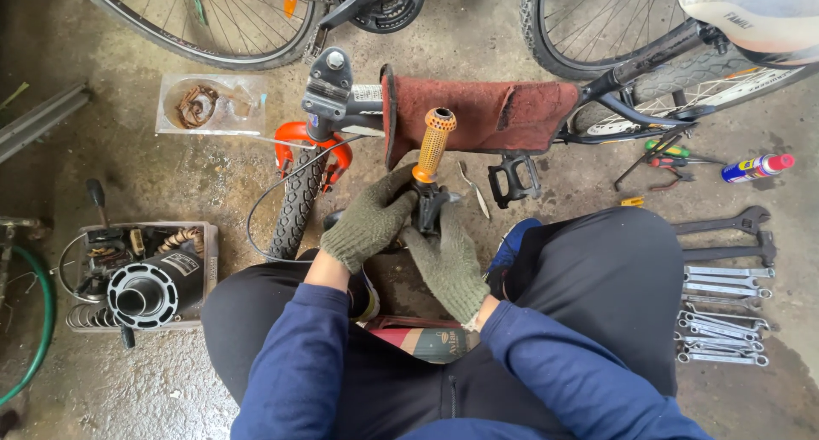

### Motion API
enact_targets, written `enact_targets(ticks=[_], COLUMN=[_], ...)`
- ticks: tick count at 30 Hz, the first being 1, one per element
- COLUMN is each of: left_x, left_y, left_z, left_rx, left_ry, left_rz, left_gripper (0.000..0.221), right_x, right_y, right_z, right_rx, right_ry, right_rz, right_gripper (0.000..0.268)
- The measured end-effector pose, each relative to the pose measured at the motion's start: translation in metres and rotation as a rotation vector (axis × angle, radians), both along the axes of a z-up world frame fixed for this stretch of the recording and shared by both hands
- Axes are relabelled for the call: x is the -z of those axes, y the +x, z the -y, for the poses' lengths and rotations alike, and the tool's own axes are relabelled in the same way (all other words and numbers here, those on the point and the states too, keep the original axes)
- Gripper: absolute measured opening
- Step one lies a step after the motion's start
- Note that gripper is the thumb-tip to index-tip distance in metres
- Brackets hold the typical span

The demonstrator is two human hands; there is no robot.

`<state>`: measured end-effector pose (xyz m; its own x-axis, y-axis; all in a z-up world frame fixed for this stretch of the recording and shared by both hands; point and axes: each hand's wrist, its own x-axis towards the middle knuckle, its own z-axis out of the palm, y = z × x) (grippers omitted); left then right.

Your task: Repairing a bicycle by removing and adjusting the handlebar grip and brake lever

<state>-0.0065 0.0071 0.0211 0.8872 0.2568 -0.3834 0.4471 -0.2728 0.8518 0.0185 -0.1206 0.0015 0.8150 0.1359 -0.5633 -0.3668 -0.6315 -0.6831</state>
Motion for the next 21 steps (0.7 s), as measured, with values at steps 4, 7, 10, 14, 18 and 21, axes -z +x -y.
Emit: enact_targets(ticks=[4, 7, 10, 14, 18, 21], left_x=[0.004, 0.017, 0.023, 0.018, 0.014, 0.006], left_y=[0.004, 0.001, -0.005, -0.013, -0.018, -0.016], left_z=[-0.001, -0.003, -0.003, 0.008, 0.022, 0.025], left_rx=[-0.042, -0.107, -0.121, -0.164, -0.198, -0.194], left_ry=[-0.001, 0.122, 0.223, 0.327, 0.421, 0.484], left_rz=[0.013, 0.017, 0.043, 0.061, 0.183, 0.243], left_gripper=[0.053, 0.049, 0.043, 0.035, 0.027, 0.022], right_x=[-0.108, -0.029, 0.022, 0.033, 0.019, 0.043], right_y=[0.0, -0.004, -0.008, -0.012, -0.01, -0.008], right_z=[-0.013, 0.009, 0.02, 0.024, 0.019, 0.024], right_rx=[0.044, -0.016, -0.158, -0.161, 0.036, -0.006], right_ry=[-0.07, 0.201, 0.379, 0.386, 0.363, 0.379], right_rz=[-0.268, -0.024, 0.296, 0.359, -0.033, 0.004], right_gripper=[0.05, 0.047, 0.051, 0.052, 0.049, 0.046])
